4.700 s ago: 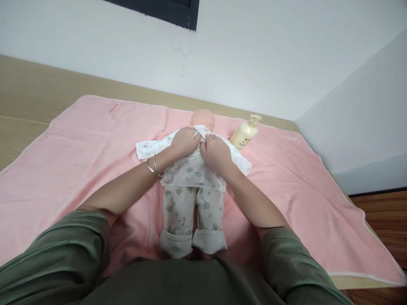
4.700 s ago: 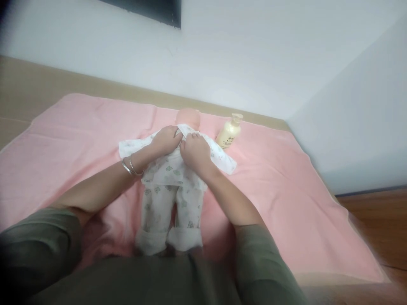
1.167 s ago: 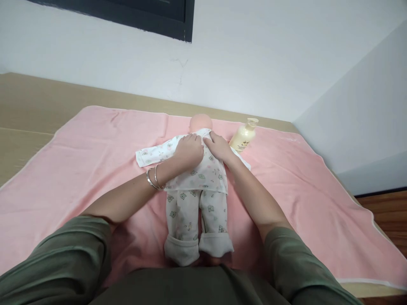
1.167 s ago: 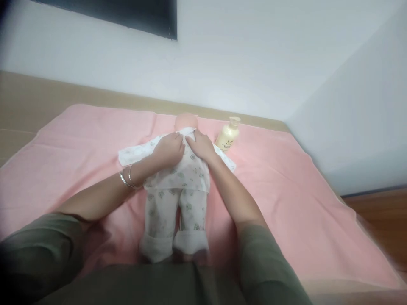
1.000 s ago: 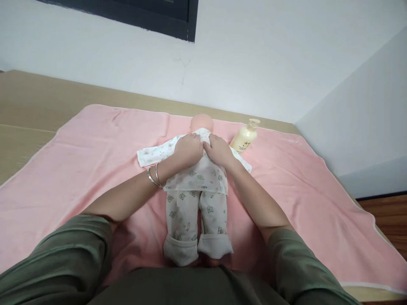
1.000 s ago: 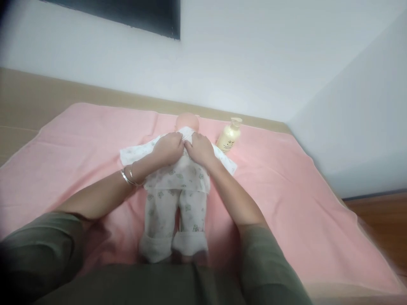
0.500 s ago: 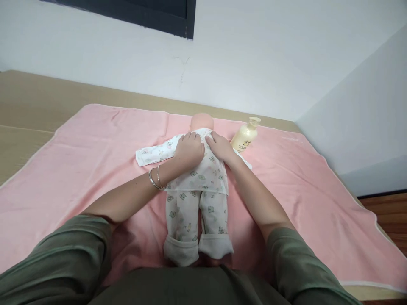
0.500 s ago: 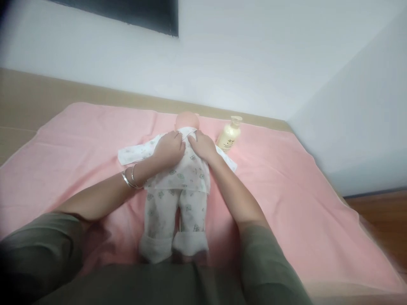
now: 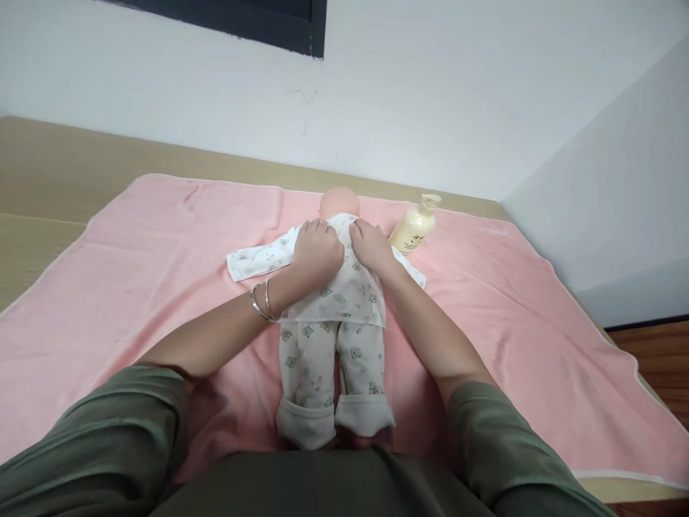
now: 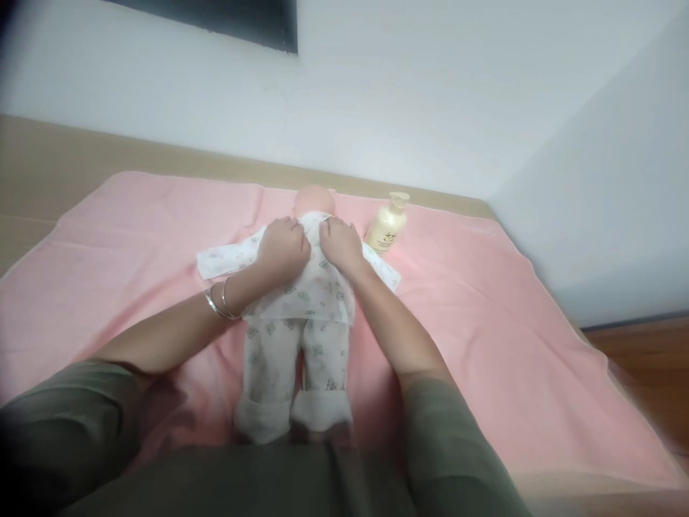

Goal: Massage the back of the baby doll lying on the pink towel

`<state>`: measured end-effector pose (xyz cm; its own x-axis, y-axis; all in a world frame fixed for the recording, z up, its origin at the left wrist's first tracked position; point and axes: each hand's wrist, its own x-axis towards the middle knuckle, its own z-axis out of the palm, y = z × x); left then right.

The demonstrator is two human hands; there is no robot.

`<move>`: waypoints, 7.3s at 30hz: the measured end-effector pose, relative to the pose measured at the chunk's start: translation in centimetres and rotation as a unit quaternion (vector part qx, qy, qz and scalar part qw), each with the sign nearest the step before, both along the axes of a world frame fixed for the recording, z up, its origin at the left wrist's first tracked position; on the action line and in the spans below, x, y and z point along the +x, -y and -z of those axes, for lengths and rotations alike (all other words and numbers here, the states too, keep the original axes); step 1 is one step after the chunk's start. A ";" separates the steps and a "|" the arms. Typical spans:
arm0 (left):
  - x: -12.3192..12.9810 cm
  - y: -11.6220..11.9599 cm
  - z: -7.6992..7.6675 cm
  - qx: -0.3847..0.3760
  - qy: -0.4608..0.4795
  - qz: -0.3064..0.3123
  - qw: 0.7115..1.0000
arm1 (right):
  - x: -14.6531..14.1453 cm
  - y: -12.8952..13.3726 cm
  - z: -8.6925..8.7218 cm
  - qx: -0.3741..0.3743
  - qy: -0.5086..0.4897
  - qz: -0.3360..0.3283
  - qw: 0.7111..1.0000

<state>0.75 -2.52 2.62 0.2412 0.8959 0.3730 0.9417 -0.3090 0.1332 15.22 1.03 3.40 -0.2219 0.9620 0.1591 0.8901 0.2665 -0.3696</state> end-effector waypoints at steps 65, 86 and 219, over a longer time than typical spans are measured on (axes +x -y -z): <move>-0.5 -1.3 1.2 -0.037 0.106 -0.054 0.992 | 0.1 1.0 0.5 0.029 0.070 -0.072 0.995; 0.8 1.4 1.1 0.008 0.071 0.023 0.997 | -0.8 0.4 -0.1 0.021 0.048 -0.014 0.999; -0.3 0.8 0.3 -0.005 0.030 0.066 0.997 | -1.2 2.6 0.4 0.059 0.076 -0.028 0.995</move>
<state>0.49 -3.36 2.28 0.3336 0.8617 0.3824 0.8834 -0.4273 0.1923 14.00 -1.57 2.95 -0.3046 0.9242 0.2304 0.9159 0.3505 -0.1955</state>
